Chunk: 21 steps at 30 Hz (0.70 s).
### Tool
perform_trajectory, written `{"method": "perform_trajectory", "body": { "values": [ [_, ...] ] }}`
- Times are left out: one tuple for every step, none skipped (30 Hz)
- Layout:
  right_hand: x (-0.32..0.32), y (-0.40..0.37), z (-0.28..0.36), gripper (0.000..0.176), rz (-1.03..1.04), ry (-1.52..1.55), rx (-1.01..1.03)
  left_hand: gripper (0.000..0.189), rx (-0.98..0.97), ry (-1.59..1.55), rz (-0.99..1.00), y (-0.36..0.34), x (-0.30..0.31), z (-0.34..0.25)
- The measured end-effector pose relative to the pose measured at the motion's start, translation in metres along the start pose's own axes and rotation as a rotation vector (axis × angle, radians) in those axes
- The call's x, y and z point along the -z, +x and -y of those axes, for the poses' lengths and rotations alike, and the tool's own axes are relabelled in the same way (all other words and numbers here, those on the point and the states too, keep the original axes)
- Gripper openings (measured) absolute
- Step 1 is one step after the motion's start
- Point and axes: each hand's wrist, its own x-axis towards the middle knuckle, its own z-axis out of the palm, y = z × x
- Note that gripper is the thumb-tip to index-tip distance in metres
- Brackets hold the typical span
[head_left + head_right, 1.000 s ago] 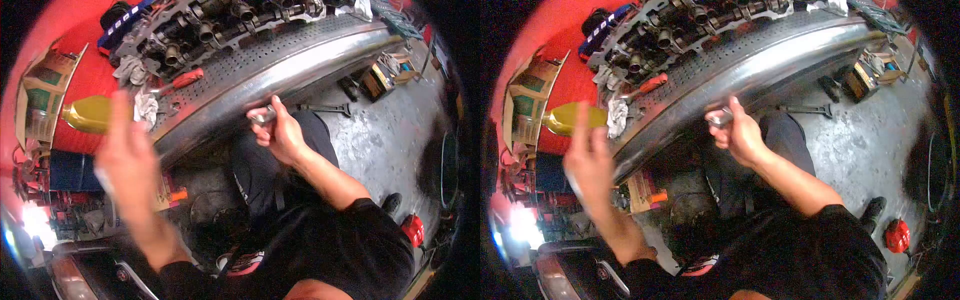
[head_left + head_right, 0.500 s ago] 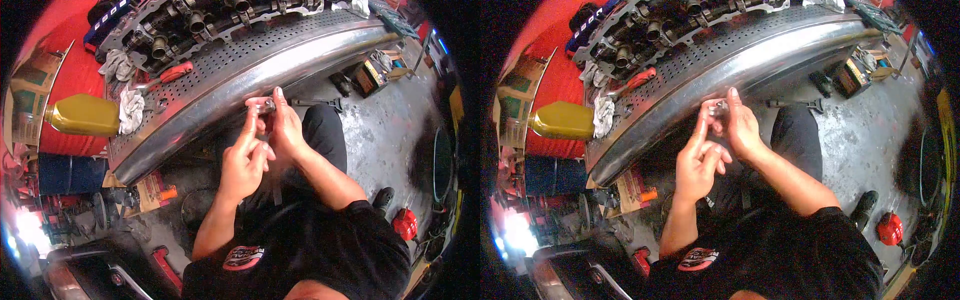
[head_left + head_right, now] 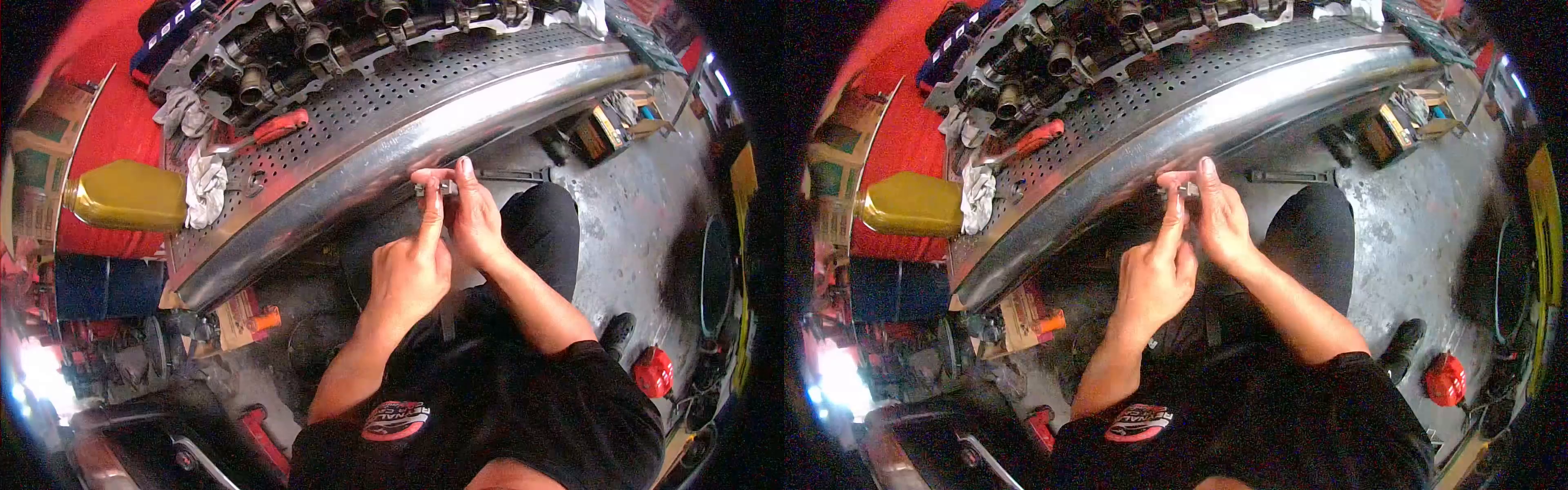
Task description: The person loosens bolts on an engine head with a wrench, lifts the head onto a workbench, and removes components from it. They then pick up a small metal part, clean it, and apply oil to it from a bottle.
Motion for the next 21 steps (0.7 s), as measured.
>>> {"method": "perform_trajectory", "body": {
  "values": [
    [0.001,0.001,-0.004,0.071,0.002,0.028,-0.011,0.088,0.010,-0.031,-0.004,-0.001,-0.001,-0.002],
    [0.004,0.006,-0.008,0.073,-0.003,0.032,-0.012,0.088,-0.033,0.020,-0.062,0.002,-0.004,-0.001],
    [0.004,0.009,-0.011,0.073,-0.009,-0.019,0.053,0.088,-0.013,0.088,-0.006,0.003,-0.004,-0.002],
    [0.002,0.012,-0.011,0.074,-0.015,-0.066,0.118,0.087,0.007,0.158,0.051,0.003,-0.003,-0.004],
    [0.001,0.011,-0.009,0.075,-0.027,-0.017,0.074,0.087,0.022,0.229,0.108,0.004,-0.002,-0.004],
    [-0.001,0.011,-0.005,0.076,-0.041,0.033,0.030,0.084,-0.070,0.160,0.053,0.001,0.001,-0.003],
    [-0.001,0.011,0.000,0.073,-0.035,0.054,-0.003,0.083,-0.118,0.120,0.002,-0.002,0.003,-0.002],
    [0.002,0.009,0.002,0.071,-0.031,0.073,-0.040,0.082,-0.163,0.076,-0.046,-0.005,0.004,-0.001],
    [0.005,0.009,0.002,0.069,-0.028,0.092,-0.076,0.081,-0.210,0.032,-0.093,-0.006,0.004,-0.001],
    [0.007,0.010,-0.001,0.070,0.025,0.102,-0.091,0.079,-0.159,0.023,-0.162,-0.002,0.005,-0.006],
    [0.006,0.008,-0.003,0.071,0.013,0.088,-0.057,0.079,-0.133,0.075,-0.116,0.000,0.003,-0.007],
    [0.001,0.006,-0.004,0.071,0.006,0.071,-0.019,0.078,-0.107,0.127,-0.075,0.001,0.001,-0.007],
    [-0.003,0.005,-0.001,0.071,0.001,0.053,0.024,0.077,-0.082,0.181,-0.041,0.002,0.001,-0.006],
    [-0.004,0.004,0.003,0.071,-0.025,0.025,0.020,0.078,-0.121,0.164,-0.020,0.000,0.001,-0.005],
    [0.001,0.002,0.007,0.071,-0.020,-0.004,-0.030,0.070,-0.165,0.077,-0.014,-0.004,0.003,-0.005],
    [0.003,-0.001,0.014,0.071,-0.032,0.035,-0.066,0.064,-0.222,-0.032,-0.079,-0.007,0.003,-0.005],
    [0.002,-0.001,0.018,0.071,-0.034,0.074,-0.105,0.059,-0.274,-0.133,-0.148,-0.010,0.004,-0.005],
    [0.002,0.003,0.012,0.073,-0.015,0.077,-0.032,0.049,-0.213,-0.071,-0.224,-0.013,0.009,-0.008],
    [-0.004,-0.001,0.017,0.074,-0.026,0.100,-0.034,0.047,-0.218,-0.040,-0.375,-0.010,0.011,-0.007],
    [-0.012,-0.002,0.015,0.075,0.002,0.141,-0.015,0.045,-0.221,-0.009,-0.525,-0.003,0.011,-0.005],
    [-0.018,-0.002,0.014,0.075,0.027,0.178,0.004,0.043,-0.227,0.019,-0.675,0.004,0.012,-0.004]
  ]
}}
